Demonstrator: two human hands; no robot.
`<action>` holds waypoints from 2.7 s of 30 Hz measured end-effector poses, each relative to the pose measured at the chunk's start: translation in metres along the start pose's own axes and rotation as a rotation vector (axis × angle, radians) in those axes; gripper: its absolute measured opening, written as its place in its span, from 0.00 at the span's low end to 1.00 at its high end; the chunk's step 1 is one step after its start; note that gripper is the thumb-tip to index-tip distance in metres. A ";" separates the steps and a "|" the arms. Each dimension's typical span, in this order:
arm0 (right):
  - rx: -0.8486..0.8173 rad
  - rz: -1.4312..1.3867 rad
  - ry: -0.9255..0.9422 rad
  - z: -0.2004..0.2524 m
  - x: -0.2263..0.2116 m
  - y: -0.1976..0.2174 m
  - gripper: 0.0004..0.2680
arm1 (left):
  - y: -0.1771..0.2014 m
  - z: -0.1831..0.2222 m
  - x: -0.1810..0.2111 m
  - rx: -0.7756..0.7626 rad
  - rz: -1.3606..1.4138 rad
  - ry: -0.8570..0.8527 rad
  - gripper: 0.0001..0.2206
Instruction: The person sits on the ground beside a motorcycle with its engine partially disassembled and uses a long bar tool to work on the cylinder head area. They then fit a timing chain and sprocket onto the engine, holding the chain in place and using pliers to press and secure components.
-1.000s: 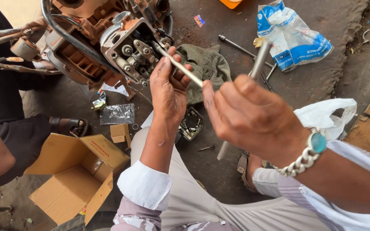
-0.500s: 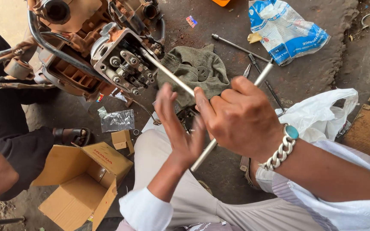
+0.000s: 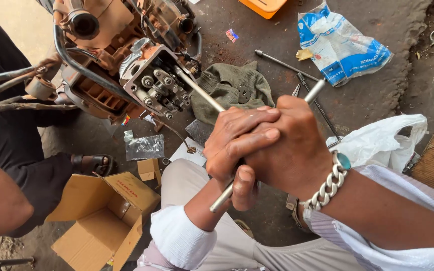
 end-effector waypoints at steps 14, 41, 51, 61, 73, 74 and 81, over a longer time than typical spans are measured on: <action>0.035 -0.171 -0.445 0.038 -0.017 -0.039 0.10 | 0.024 -0.042 0.013 -0.619 -0.016 0.377 0.17; -0.226 0.109 0.124 0.018 0.010 -0.003 0.04 | 0.011 0.023 -0.003 -0.252 -0.160 0.047 0.22; -0.163 0.166 0.327 0.014 0.013 0.001 0.04 | 0.016 0.033 -0.014 -0.288 -0.311 -0.145 0.23; -0.239 0.303 0.386 -0.003 0.019 0.017 0.04 | 0.000 0.043 -0.041 -0.252 -0.353 -0.191 0.28; -0.447 0.245 0.069 0.017 0.043 -0.009 0.04 | -0.009 0.006 -0.022 -0.290 -0.209 0.018 0.30; -0.364 0.263 0.111 0.007 0.034 -0.001 0.04 | -0.008 0.003 -0.018 -0.258 -0.204 0.026 0.30; -0.148 0.191 0.075 0.012 0.022 -0.006 0.05 | -0.008 -0.005 -0.009 -0.153 -0.066 0.052 0.28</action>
Point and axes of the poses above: each hand's wrist, its own z-axis away from the middle knuckle, its own y-axis out of the back of the hand, x = y × z, the point moved 1 cm from there along -z, towards the middle knuckle, and after that the axes turned 4 degrees about -x, right-handed, at the moved point
